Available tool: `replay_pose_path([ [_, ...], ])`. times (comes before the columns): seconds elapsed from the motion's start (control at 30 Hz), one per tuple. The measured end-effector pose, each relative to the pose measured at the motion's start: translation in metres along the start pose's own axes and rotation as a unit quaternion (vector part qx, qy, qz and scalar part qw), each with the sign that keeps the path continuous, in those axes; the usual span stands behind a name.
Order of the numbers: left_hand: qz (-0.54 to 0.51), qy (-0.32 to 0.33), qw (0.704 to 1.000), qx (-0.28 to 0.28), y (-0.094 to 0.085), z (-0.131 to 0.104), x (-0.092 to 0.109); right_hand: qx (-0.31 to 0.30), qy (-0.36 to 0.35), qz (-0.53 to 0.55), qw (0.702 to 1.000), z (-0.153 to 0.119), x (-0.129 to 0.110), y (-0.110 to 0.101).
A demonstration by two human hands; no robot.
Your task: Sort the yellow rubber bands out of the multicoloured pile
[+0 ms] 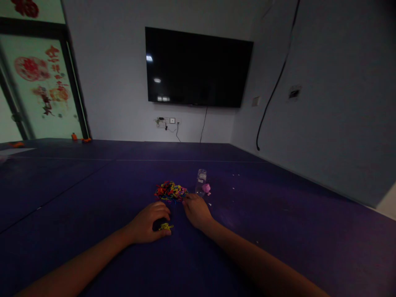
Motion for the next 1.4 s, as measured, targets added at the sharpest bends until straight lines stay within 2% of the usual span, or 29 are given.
replay_pose_path([
  [0.53, 0.002, 0.000, 1.000, -0.012, -0.0007, 0.0002, -0.0047, -0.012, 0.046, 0.007, 0.999, 0.0015, 0.0003, 0.0008],
  [0.9, 0.025, 0.005, 1.000, -0.013, 0.0003, 0.0020, -0.0058, 0.004, 0.025, -0.013, 1.000, 0.0000, -0.0022, -0.0027],
  [1.17, 0.032, 0.006, 0.999, -0.008, 0.0011, 0.0016, -0.0070, 0.006, 0.021, -0.027, 0.999, 0.0013, 0.0029, 0.0050],
  [1.4, 0.028, 0.007, 1.000, 0.000, 0.0022, 0.0008, -0.0088, 0.023, 0.005, 0.004, 1.000, 0.0007, 0.0043, 0.0054],
])
Point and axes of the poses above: each hand's wrist, its own z-axis towards the middle knuckle, its own y-axis out of the palm, x = y × z, the point moved 1 cm from there along z, towards the middle knuckle, and after that the axes turned 2 degrees about -y, right-handed, at the moved point
